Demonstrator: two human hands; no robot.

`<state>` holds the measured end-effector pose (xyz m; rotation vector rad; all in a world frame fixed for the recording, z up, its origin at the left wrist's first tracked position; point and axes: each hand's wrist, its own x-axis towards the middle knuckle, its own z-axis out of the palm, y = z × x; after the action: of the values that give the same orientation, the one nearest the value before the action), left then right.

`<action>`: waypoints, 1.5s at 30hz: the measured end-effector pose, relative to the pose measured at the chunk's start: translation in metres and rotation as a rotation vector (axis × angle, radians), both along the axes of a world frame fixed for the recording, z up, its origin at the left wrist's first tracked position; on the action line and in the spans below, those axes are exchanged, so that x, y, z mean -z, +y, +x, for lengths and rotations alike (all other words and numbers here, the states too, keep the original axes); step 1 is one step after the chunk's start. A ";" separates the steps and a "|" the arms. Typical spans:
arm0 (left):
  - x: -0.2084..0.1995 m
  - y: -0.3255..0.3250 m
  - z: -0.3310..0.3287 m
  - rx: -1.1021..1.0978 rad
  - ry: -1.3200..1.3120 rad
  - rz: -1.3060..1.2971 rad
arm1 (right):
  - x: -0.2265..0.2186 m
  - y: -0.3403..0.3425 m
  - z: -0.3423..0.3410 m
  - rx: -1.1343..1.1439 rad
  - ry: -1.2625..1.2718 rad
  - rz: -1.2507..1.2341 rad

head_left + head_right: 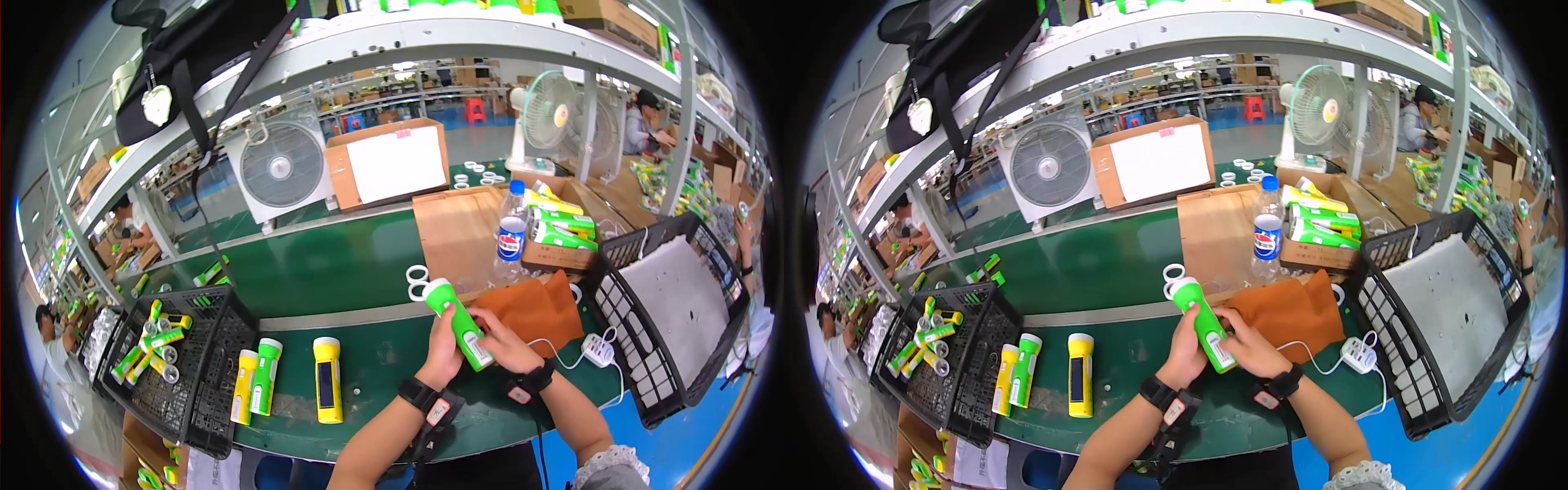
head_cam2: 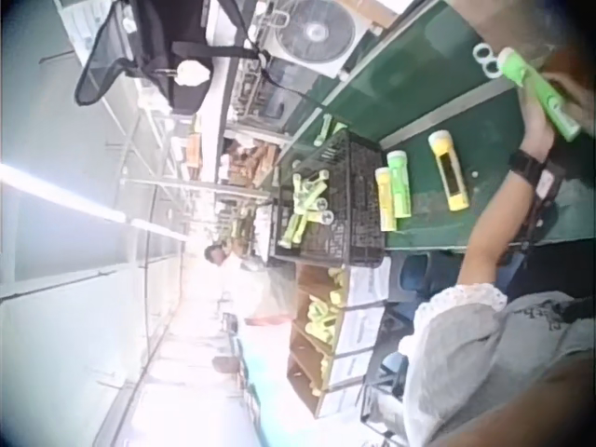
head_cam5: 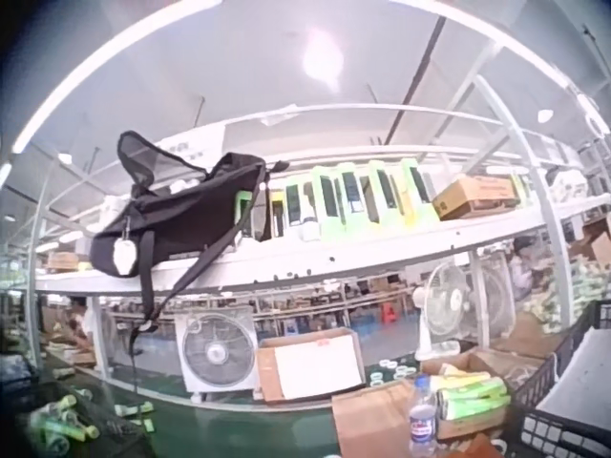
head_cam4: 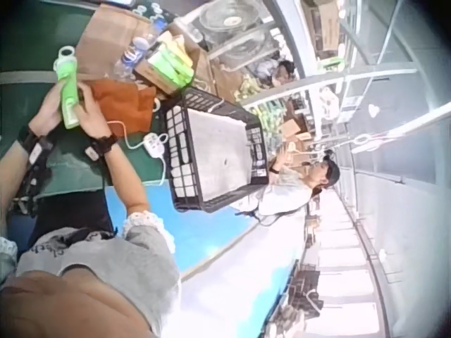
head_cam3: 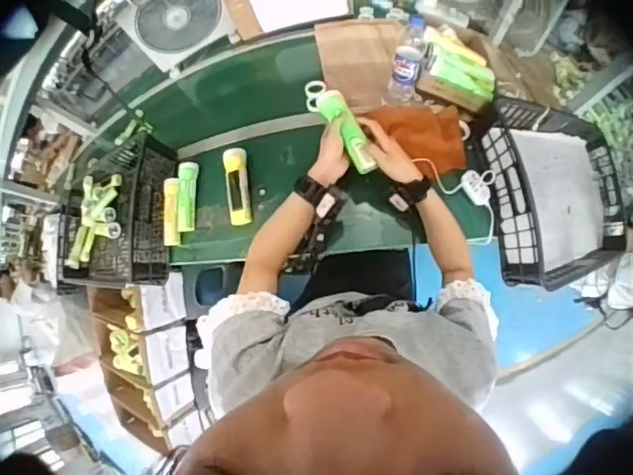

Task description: Assembling and testing solar-powered flashlights at a factory workstation, including component attachment and quality checks.

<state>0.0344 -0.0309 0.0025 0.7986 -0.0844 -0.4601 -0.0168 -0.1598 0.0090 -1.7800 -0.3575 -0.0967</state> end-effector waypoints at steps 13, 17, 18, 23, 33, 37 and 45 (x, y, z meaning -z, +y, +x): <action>0.008 0.005 -0.001 0.036 -0.029 0.302 | -0.016 0.021 -0.024 0.256 -0.300 -0.647; 0.012 0.005 0.002 0.039 -0.076 0.298 | -0.014 0.018 -0.020 0.165 -0.111 -0.344; 0.015 0.007 0.004 0.017 -0.100 0.295 | -0.012 0.020 -0.019 0.131 -0.068 -0.211; 0.003 0.013 0.005 0.013 0.056 0.182 | -0.024 0.004 -0.023 -0.487 -0.130 0.026; 0.002 0.019 0.004 -0.074 -0.118 0.058 | -0.028 -0.004 -0.018 -0.272 -0.250 -0.675; 0.001 0.015 -0.002 -0.068 -0.222 0.063 | -0.022 -0.003 -0.019 -0.264 -0.322 -0.649; 0.009 0.015 0.003 0.034 -0.142 0.116 | -0.010 0.015 -0.012 0.173 -0.175 -0.183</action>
<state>0.0372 -0.0159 -0.0069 0.9448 -0.2043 -0.4427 -0.0283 -0.1452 0.0193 -1.9881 -0.3452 -0.3538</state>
